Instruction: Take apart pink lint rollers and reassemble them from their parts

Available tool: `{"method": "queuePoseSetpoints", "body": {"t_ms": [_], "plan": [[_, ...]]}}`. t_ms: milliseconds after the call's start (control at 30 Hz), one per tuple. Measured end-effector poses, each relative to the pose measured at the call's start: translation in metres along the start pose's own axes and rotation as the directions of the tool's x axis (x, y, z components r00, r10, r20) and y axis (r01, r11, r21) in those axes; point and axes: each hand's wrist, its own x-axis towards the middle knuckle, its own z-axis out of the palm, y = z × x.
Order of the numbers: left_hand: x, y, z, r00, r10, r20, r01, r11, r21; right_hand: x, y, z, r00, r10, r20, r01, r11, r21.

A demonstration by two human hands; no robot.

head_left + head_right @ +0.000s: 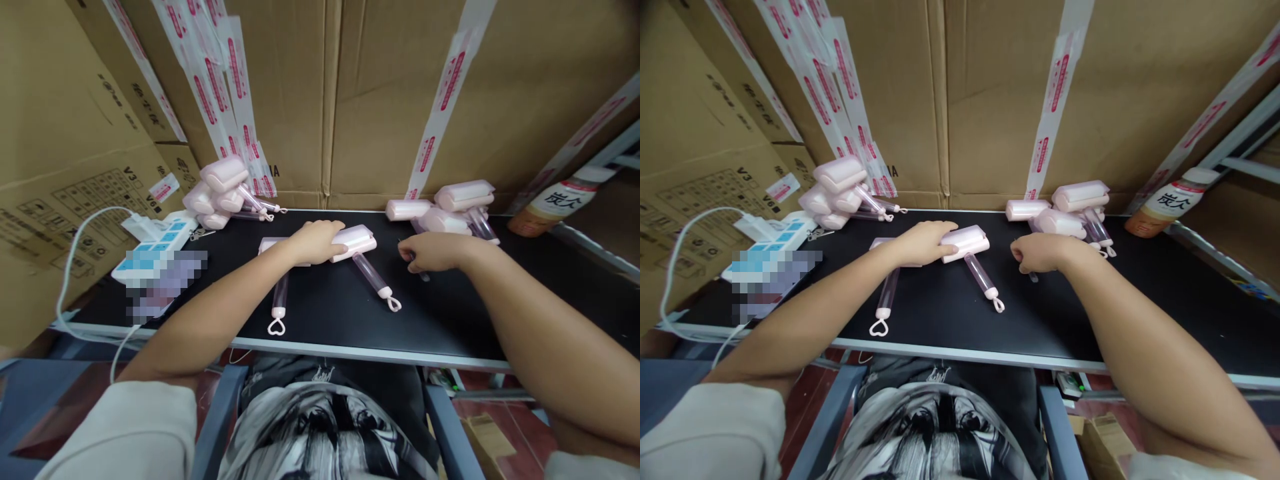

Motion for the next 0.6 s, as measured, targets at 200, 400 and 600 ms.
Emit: {"method": "queuePoseSetpoints", "body": {"t_ms": [200, 400, 600], "plan": [[-0.01, 0.002, 0.006, 0.99, -0.04, -0.139, 0.022, 0.991, -0.13, -0.005, -0.004, -0.008, 0.967, -0.008, -0.253, 0.021, 0.999, 0.049], [-0.019, 0.009, 0.012, 0.856, -0.131, -0.501, 0.026, 0.977, -0.21, -0.017, -0.058, 0.009, 0.83, -0.143, -0.539, 0.384, 0.848, 0.366], [-0.021, 0.006, 0.005, 0.904, -0.226, -0.363, -0.01, 0.838, -0.546, -0.02, -0.07, 0.015, 0.726, -0.24, -0.644, 0.492, 0.836, 0.244]]}}
